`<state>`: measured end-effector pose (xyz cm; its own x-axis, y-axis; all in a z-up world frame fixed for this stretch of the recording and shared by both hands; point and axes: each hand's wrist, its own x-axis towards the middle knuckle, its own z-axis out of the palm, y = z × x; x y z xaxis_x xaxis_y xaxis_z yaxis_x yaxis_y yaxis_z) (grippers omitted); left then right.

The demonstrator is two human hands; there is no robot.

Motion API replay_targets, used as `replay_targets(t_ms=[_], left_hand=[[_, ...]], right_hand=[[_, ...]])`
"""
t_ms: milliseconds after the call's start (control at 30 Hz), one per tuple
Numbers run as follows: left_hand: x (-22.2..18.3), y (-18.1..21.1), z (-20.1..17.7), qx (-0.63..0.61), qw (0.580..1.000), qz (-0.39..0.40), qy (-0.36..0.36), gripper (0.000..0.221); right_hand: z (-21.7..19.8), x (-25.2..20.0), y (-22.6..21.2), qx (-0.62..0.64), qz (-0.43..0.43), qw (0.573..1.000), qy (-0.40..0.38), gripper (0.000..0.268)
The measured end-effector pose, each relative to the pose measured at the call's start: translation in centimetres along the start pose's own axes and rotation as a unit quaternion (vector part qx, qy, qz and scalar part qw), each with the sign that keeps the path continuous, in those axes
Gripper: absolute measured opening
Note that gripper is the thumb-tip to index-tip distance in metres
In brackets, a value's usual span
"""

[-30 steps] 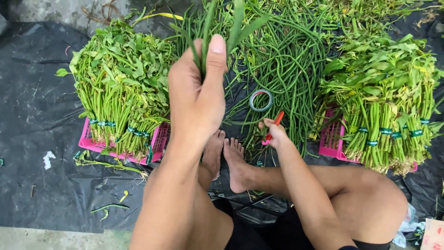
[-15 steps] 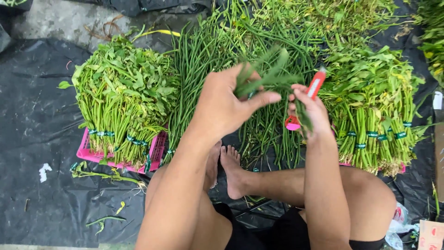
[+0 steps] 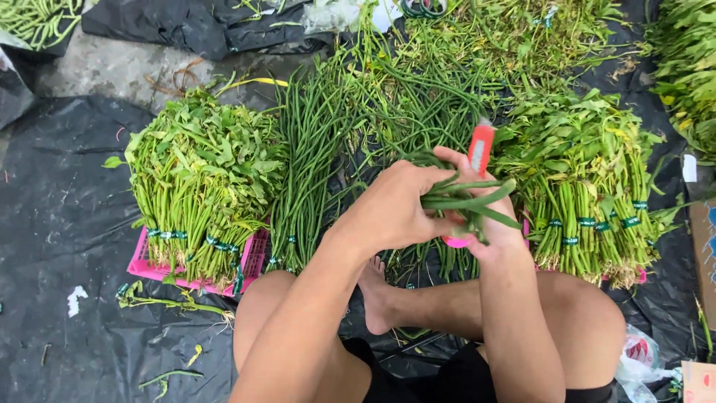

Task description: Bundling long green vegetables using green tape and a utility knife

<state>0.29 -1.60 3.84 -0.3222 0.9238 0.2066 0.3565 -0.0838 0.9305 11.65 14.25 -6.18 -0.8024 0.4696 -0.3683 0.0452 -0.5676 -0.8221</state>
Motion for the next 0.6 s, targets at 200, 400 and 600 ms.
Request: replay_targets(t_ms=[200, 400, 600], left_hand=[[0.6, 0.6, 1.3, -0.137, 0.987, -0.041, 0.068, 0.015], [1.2, -1.0, 1.0, -0.233, 0.961, -0.034, 0.145, 0.009], [1.5, -2.5, 1.2, -0.224, 0.958, -0.033, 0.177, 0.021]], right_hand=[[-0.2, -1.0, -0.1, 0.022, -0.040, 0.999, -0.001, 0.029], [2.3, -2.6, -0.4, -0.142, -0.157, 0.976, -0.045, 0.016], [2.8, -3.6, -1.1, -0.308, -0.237, 0.921, 0.003, 0.032]])
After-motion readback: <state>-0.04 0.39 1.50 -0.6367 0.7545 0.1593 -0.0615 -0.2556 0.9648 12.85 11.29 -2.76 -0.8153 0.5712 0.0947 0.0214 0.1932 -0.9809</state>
